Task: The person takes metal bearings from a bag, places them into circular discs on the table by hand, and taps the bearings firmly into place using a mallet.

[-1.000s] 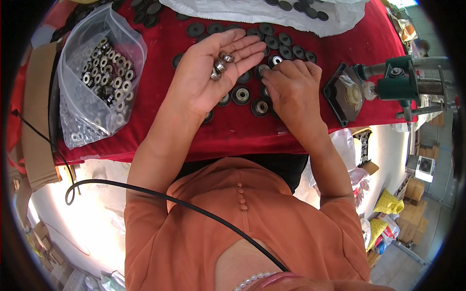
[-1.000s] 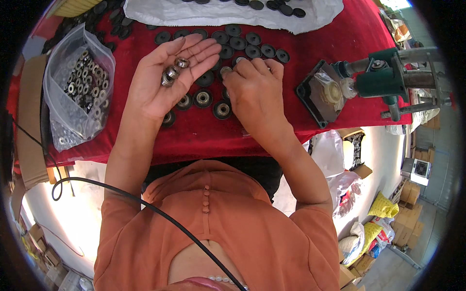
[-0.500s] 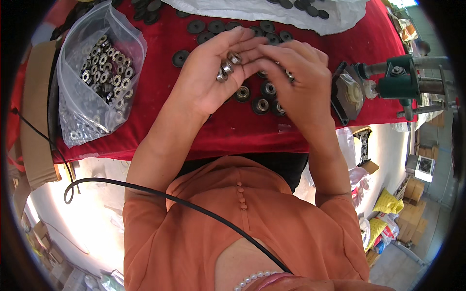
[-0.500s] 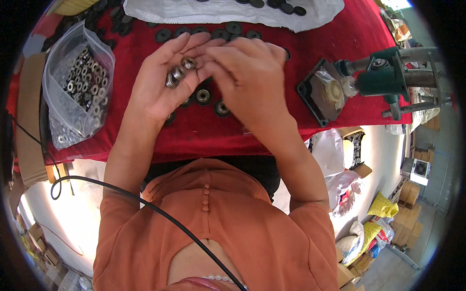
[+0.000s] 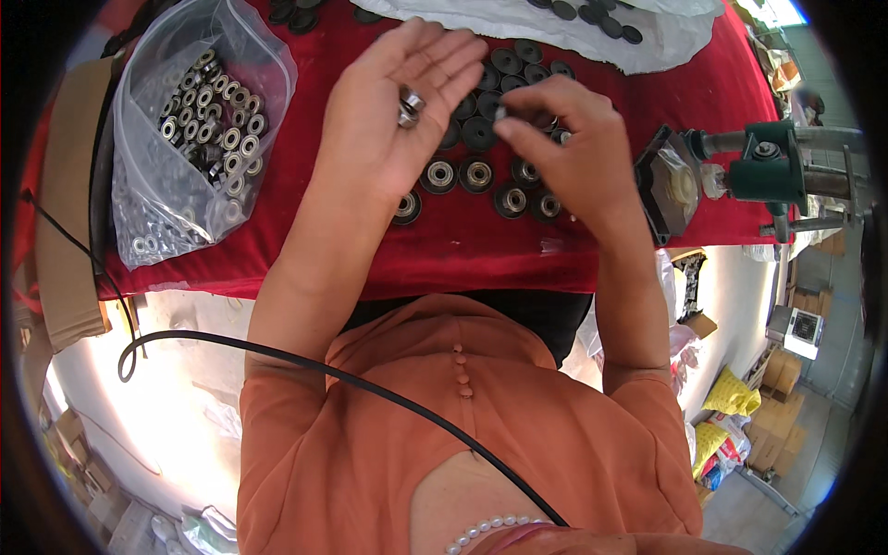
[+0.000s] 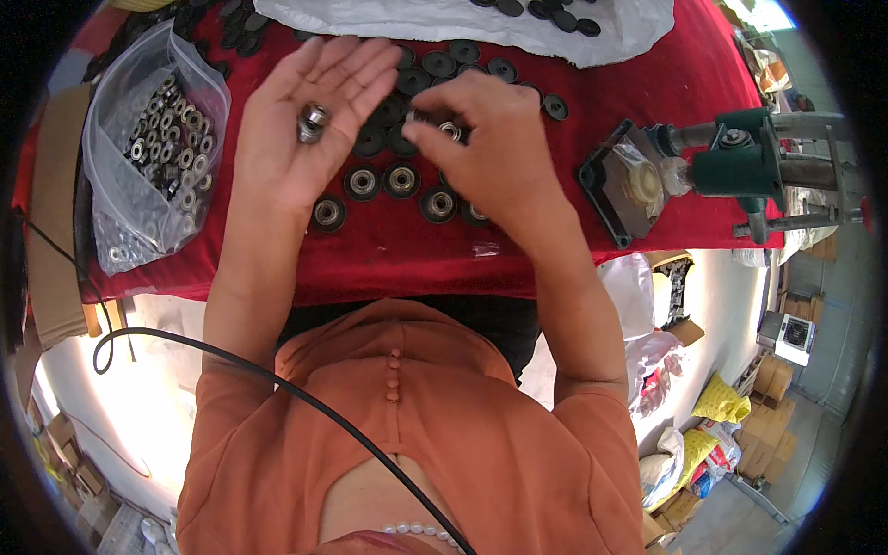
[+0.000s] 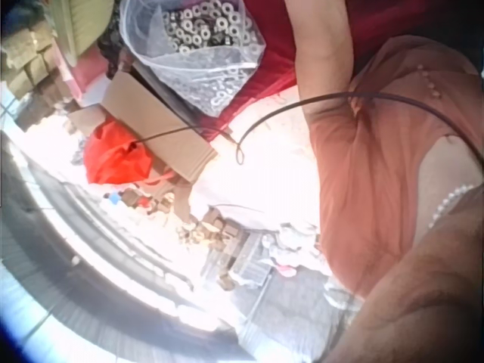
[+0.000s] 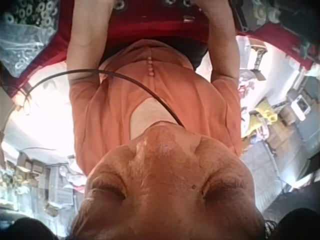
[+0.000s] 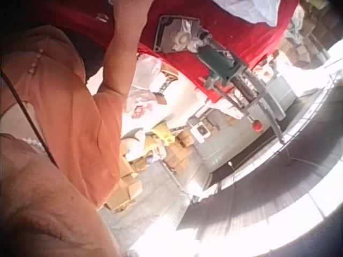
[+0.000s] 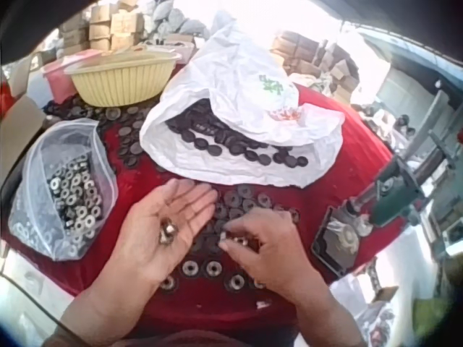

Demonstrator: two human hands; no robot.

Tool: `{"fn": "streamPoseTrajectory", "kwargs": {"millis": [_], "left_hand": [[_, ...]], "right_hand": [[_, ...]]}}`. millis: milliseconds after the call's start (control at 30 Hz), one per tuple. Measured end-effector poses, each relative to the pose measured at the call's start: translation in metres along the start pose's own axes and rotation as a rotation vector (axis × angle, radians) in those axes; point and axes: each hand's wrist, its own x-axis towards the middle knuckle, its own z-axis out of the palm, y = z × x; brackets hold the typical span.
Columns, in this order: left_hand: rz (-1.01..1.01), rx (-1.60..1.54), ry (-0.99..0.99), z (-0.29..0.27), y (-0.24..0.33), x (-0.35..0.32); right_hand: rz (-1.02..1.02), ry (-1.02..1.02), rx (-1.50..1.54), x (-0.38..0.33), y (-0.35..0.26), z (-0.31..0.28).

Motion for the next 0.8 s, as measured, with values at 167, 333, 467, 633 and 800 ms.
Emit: {"fn": "streamPoseTrajectory", "kwargs": {"millis": [167,333,467,633,800], "left_hand": [[0.106,-0.067,-0.011,0.001,0.001,0.001],[0.089,-0.08,-0.01,-0.001,0.001,0.0],[0.092,-0.08,-0.023,0.0,0.0,-0.001],[0.092,-0.059,-0.039,0.002,-0.001,-0.004],[0.072,-0.056,-0.03,0.002,-0.003,-0.002]], "right_hand": [[-0.364,-0.046,-0.559,-0.006,0.011,0.021],[-0.381,-0.043,-0.577,-0.008,0.013,0.015],[-0.265,0.108,-0.583,-0.017,0.022,-0.013],[-0.313,0.047,-0.706,-0.033,0.017,-0.005],[-0.314,0.042,-0.827,-0.043,0.014,0.003]]}}
